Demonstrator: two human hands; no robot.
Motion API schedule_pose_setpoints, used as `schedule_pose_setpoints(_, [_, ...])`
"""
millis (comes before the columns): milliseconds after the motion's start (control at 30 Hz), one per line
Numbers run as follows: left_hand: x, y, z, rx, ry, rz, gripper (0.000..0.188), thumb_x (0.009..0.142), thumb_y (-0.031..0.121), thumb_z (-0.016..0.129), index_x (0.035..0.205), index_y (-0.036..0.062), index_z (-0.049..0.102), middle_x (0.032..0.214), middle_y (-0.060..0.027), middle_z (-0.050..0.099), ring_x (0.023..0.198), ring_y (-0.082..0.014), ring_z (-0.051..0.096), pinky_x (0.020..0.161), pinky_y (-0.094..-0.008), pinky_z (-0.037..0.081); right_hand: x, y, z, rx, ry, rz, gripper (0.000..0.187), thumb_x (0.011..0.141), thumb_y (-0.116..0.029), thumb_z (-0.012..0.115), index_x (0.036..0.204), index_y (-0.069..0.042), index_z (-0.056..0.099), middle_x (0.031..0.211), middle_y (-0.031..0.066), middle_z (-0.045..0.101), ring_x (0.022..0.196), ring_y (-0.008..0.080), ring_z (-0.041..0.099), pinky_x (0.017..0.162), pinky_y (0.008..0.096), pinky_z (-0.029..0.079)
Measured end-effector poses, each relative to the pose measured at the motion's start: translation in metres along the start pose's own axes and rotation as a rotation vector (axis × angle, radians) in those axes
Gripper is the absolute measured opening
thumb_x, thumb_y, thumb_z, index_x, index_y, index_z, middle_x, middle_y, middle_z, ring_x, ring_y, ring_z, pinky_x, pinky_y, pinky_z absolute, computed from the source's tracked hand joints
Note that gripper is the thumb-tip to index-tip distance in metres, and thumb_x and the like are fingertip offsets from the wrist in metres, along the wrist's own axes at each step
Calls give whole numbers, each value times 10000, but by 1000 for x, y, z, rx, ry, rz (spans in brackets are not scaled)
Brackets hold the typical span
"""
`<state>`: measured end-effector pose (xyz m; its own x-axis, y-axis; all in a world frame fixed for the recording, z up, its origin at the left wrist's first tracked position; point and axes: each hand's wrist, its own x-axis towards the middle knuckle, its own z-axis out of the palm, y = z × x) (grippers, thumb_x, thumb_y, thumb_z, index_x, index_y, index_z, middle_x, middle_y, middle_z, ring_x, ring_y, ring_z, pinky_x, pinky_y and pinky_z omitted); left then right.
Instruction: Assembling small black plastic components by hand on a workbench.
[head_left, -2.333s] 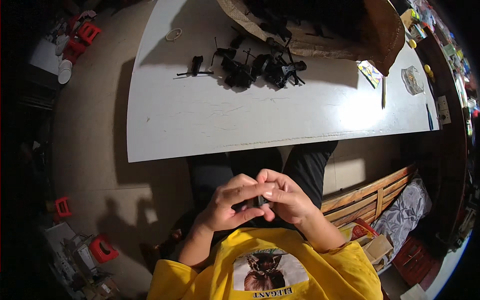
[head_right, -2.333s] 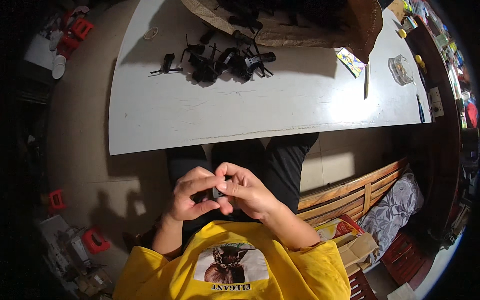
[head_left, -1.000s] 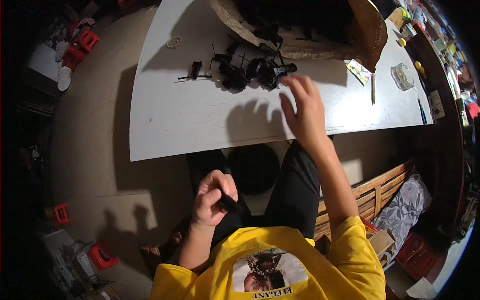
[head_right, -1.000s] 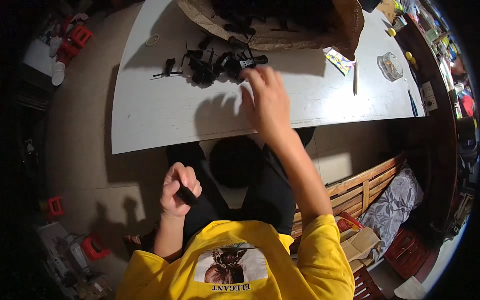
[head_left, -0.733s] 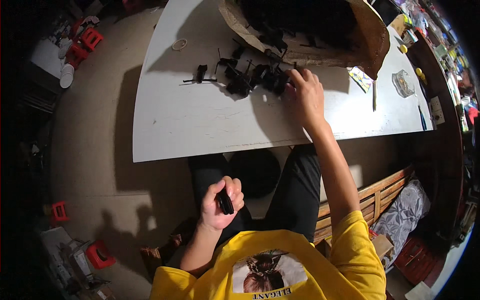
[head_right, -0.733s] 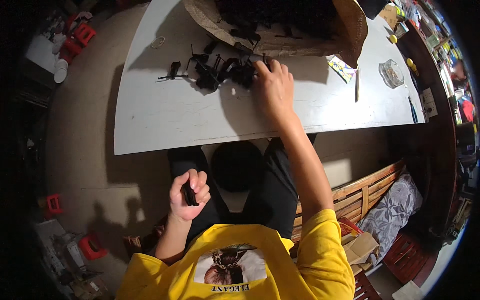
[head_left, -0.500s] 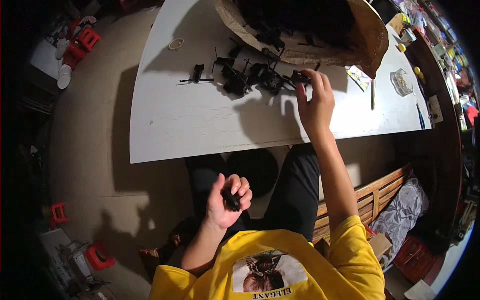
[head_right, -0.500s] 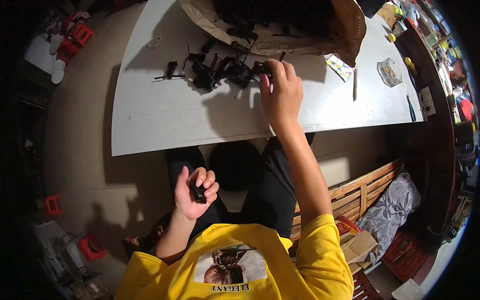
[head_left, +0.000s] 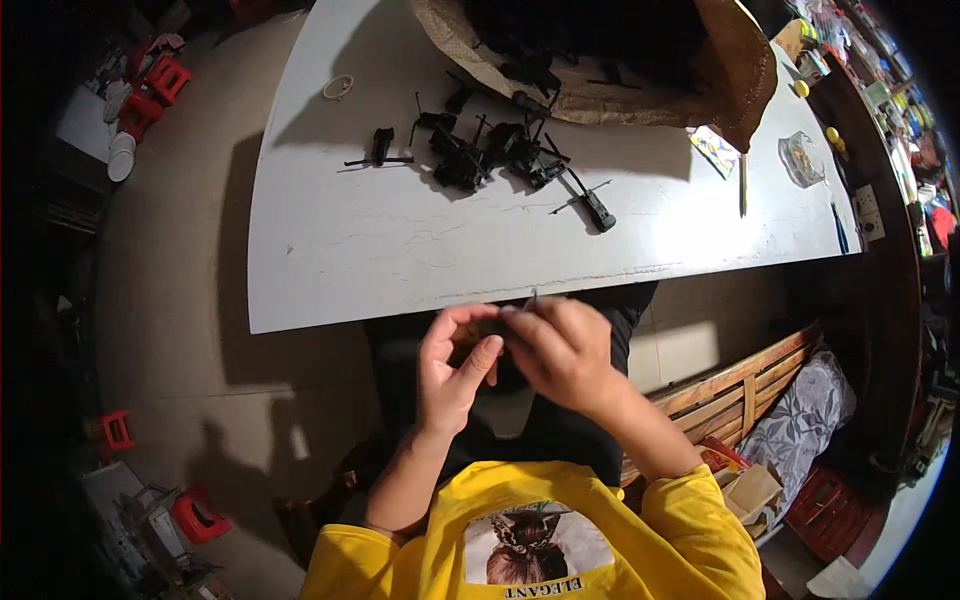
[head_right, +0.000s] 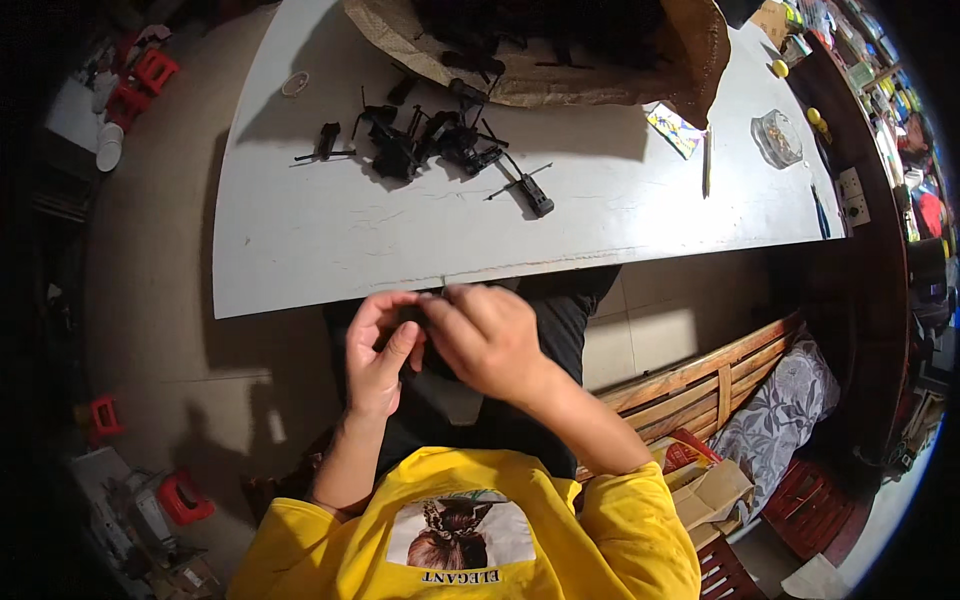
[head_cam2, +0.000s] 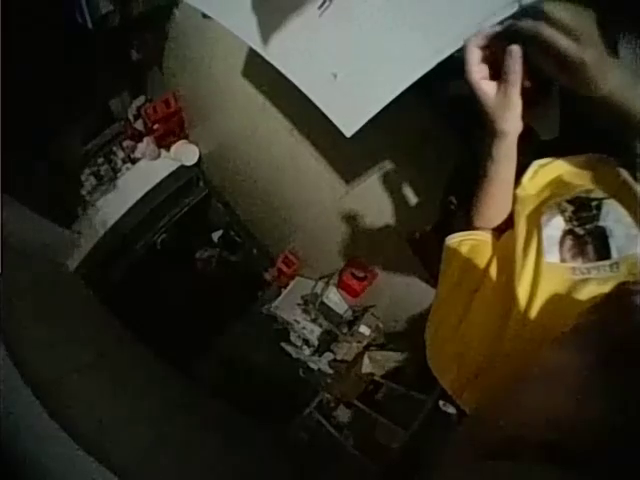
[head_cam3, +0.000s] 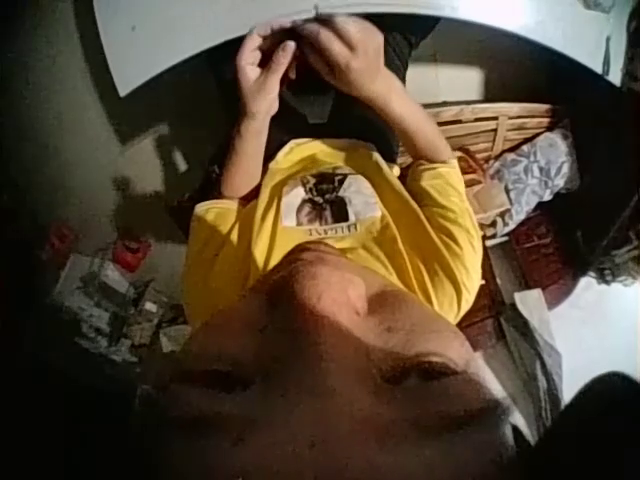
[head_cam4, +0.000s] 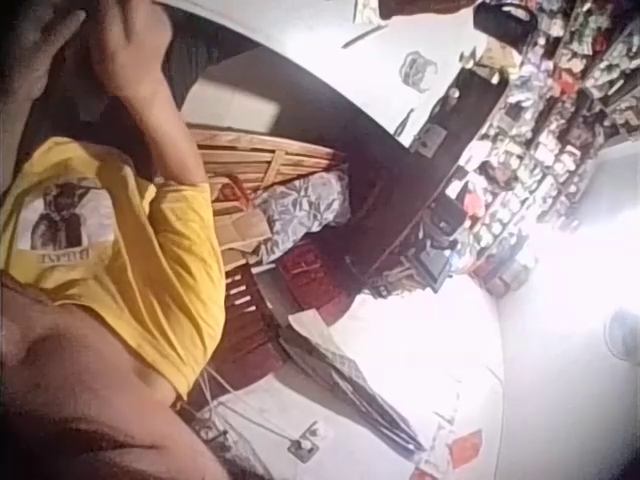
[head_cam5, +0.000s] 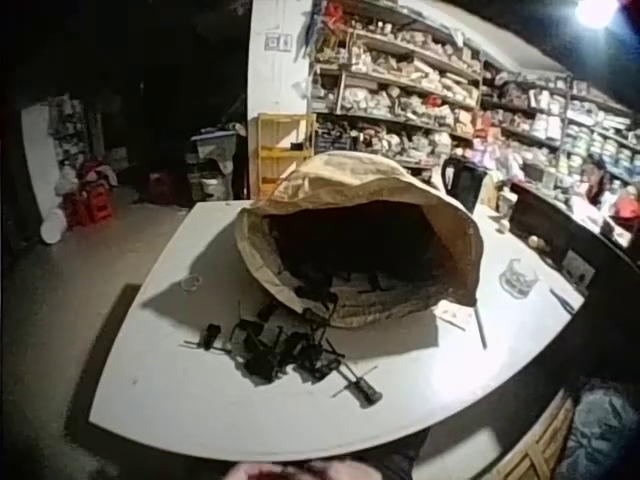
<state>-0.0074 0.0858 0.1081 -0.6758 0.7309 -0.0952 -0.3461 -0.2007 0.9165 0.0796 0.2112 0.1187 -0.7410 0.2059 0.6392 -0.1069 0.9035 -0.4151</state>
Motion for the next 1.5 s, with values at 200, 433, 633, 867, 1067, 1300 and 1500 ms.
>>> schedule_pose_setpoints(200, [-7, 7, -15, 43, -81, 24, 144, 782, 86, 665, 895, 2, 634, 757, -34, 579, 584, -60, 488, 518, -185, 396, -18, -7, -5, 355, 53, 2, 346, 729, -82, 660, 1037, 6, 531, 853, 121, 562, 670, 224, 572, 572, 287, 465])
schedule_pose_setpoints(433, [1, 24, -21, 473, -429, 384, 258, 706, 185, 720, 889, 7, 678, 697, -60, 606, 605, -161, 566, 536, -252, 415, -23, -4, -16, 1555, -381, 753, 447, 697, -169, 773, 983, -50, 452, 917, 13, 504, 838, 96, 506, 772, 247, 404])
schedule_pose_setpoints(633, [-6, 29, -11, 664, -391, 495, 275, 705, 99, 696, 973, 45, 673, 723, -59, 603, 593, -166, 557, 520, -257, 427, -16, -18, -26, 1416, -361, 919, 173, 808, -86, 658, 869, -50, 501, 830, -25, 506, 787, 45, 459, 733, 198, 391])
schedule_pose_setpoints(867, [-10, 28, -7, 850, -348, 629, 415, 639, 5, 707, 1046, 52, 641, 711, -54, 572, 544, -176, 535, 483, -266, 434, -29, -27, -8, 1655, -21, 1001, 109, 818, -42, 625, 821, -53, 517, 831, -5, 562, 797, 61, 515, 717, 203, 416])
schedule_pose_setpoints(1067, [-11, 28, -2, 568, -289, 452, 299, 724, 137, 709, 988, 10, 649, 771, -83, 617, 663, -198, 588, 585, -268, 463, -14, -28, -21, 1814, -185, 1143, 102, 862, -82, 573, 897, -52, 482, 760, 4, 546, 640, 78, 556, 600, 189, 452])
schedule_pose_setpoints(1300, [-16, 24, -11, 573, -288, 598, 298, 673, 212, 765, 847, 12, 629, 663, -73, 608, 561, -186, 583, 524, -257, 450, -27, -42, -11, 1844, -139, 1028, 531, 795, -533, 575, 974, -51, 439, 743, 21, 519, 532, 82, 486, 472, 188, 370])
schedule_pose_setpoints(1500, [-18, 32, -11, 694, -362, 630, 270, 609, 184, 784, 765, 19, 639, 571, -61, 568, 480, -190, 554, 433, -256, 406, -32, -41, -18, 1536, -239, 1041, 332, 843, -341, 609, 939, -63, 455, 735, -12, 485, 574, 20, 398, 462, 155, 285])
